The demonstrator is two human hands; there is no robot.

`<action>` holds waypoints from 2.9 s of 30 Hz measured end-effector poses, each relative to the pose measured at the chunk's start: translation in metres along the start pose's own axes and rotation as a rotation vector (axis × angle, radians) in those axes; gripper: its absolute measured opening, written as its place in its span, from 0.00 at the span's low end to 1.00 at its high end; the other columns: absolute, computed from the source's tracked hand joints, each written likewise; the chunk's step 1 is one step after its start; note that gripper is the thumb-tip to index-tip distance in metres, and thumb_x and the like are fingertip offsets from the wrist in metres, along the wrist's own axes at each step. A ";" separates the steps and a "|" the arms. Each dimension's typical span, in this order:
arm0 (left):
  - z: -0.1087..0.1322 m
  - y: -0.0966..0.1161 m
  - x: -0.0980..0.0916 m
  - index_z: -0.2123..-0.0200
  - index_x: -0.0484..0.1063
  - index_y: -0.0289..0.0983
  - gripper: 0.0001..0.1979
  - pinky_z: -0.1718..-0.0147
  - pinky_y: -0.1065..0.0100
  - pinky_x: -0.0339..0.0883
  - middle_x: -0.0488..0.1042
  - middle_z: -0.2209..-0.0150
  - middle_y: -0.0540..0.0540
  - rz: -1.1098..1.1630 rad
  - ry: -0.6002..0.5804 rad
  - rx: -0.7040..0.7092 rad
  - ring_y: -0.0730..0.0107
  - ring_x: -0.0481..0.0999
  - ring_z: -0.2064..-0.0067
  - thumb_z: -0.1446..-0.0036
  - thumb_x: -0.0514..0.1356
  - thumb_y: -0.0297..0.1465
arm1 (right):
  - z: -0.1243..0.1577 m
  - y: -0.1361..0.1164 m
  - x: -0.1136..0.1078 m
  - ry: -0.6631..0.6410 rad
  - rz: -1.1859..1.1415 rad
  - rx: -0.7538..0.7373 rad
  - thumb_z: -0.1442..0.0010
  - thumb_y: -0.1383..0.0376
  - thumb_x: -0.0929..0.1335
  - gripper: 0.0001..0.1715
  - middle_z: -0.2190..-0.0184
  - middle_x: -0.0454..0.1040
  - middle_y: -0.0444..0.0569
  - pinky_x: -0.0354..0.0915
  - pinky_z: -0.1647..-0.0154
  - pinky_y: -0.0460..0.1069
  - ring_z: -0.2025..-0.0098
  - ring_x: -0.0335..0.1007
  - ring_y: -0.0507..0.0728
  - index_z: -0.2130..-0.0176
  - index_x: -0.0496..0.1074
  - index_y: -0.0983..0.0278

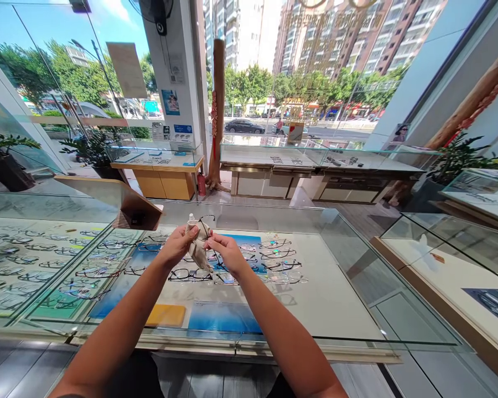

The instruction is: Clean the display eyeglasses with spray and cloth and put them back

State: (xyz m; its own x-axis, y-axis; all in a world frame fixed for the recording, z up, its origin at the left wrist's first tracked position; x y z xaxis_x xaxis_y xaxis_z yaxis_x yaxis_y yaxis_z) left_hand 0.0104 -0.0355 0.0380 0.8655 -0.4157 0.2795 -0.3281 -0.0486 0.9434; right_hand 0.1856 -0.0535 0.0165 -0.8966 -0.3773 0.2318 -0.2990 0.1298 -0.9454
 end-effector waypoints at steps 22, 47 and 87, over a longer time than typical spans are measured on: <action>0.012 -0.009 0.023 0.70 0.70 0.38 0.30 0.80 0.72 0.58 0.69 0.81 0.53 -0.189 0.348 0.215 0.75 0.65 0.81 0.40 0.67 0.60 | 0.004 0.001 0.010 -0.095 0.055 -0.023 0.38 0.47 0.76 0.21 0.68 0.75 0.46 0.62 0.48 0.54 0.60 0.66 0.58 0.70 0.79 0.61; 0.021 0.000 0.030 0.73 0.69 0.39 0.32 0.80 0.70 0.58 0.68 0.83 0.52 -0.219 0.352 0.245 0.73 0.65 0.82 0.39 0.65 0.63 | 0.010 0.000 0.020 -0.131 0.032 -0.008 0.39 0.42 0.77 0.26 0.68 0.72 0.46 0.60 0.50 0.53 0.61 0.63 0.57 0.70 0.79 0.61; 0.017 0.025 0.010 0.43 0.81 0.43 0.30 0.43 0.50 0.71 0.84 0.45 0.37 -0.999 0.273 0.760 0.47 0.80 0.46 0.46 0.77 0.48 | 0.004 -0.052 -0.013 -0.061 0.238 -0.087 0.39 0.52 0.75 0.19 0.74 0.76 0.48 0.64 0.57 0.55 0.66 0.69 0.59 0.75 0.77 0.61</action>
State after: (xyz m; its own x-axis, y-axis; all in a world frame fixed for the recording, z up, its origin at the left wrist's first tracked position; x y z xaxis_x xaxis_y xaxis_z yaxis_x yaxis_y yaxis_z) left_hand 0.0042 -0.0568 0.0616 0.8792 0.2946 -0.3743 0.4503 -0.7706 0.4511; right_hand 0.2145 -0.0592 0.0619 -0.9244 -0.3812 -0.0112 -0.1119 0.2991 -0.9476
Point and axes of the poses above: each hand's wrist, its own z-axis away from the middle knuckle, its own x-axis out of the palm, y = z × x, the point moved 2 cm from there along -z, towards the middle knuckle
